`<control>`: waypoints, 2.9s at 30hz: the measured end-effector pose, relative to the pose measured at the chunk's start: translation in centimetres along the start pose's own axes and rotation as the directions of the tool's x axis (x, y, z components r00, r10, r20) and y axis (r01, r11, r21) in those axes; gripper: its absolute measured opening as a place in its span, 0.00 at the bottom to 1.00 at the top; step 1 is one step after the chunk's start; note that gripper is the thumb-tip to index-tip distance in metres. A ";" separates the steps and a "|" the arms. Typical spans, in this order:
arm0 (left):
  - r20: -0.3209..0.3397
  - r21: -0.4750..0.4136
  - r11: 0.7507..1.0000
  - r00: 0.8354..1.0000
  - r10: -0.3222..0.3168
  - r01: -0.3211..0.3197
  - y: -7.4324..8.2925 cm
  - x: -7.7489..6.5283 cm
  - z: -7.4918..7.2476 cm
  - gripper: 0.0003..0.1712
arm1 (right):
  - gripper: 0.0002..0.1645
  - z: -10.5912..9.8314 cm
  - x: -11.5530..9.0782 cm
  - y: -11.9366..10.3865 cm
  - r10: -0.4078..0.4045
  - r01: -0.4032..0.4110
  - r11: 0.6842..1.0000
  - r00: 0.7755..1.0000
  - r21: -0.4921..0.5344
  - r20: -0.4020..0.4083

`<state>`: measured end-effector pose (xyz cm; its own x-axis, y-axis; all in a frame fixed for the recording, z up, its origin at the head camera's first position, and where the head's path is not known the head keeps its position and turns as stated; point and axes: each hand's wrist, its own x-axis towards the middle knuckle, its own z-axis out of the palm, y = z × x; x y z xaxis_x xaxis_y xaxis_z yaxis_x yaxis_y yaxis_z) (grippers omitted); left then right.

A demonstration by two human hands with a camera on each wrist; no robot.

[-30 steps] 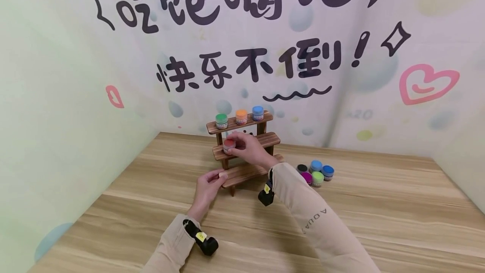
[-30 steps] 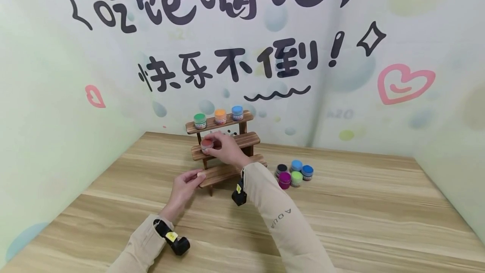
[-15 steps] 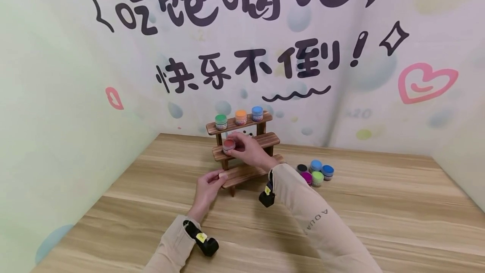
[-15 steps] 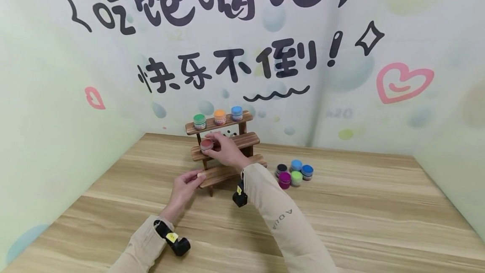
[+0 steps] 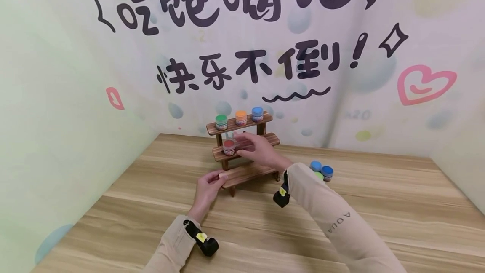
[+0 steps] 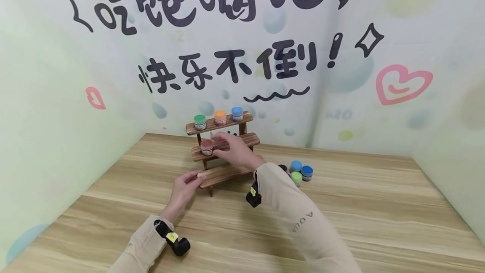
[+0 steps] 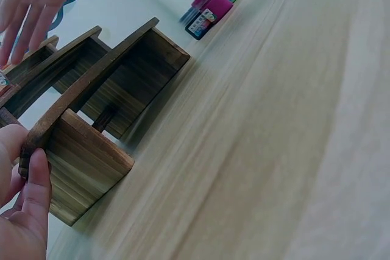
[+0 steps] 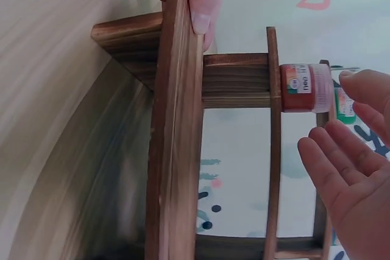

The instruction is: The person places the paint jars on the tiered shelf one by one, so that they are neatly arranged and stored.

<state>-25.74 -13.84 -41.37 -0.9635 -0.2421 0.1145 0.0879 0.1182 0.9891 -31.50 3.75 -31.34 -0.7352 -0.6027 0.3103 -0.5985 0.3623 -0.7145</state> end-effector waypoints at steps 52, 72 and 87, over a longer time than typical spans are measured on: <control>0.016 0.003 1.000 1.000 -0.005 0.005 -0.2 0.1 0.1 0.17 | 0.22 -10.4 -17.0 13.5 0.295 -0.346 0.929 0.906 -0.131 -0.304; 0.018 -0.014 1.000 1.000 -0.005 0.006 -0.1 0.1 0.1 0.18 | 0.24 -9.7 -16.4 13.9 0.368 -0.387 0.919 0.910 -0.074 -0.189; 0.010 -0.014 1.000 1.000 0.003 -0.003 -0.2 0.0 0.1 0.17 | 0.25 -10.1 -17.5 14.0 0.393 -0.405 0.912 0.908 -0.065 -0.146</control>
<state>-25.78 -13.74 -41.58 -0.9657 -0.2321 0.1166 0.0941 0.1056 0.9899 -30.25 26.52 -40.45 -0.9491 -0.3013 0.0921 -0.2686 0.6211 -0.7363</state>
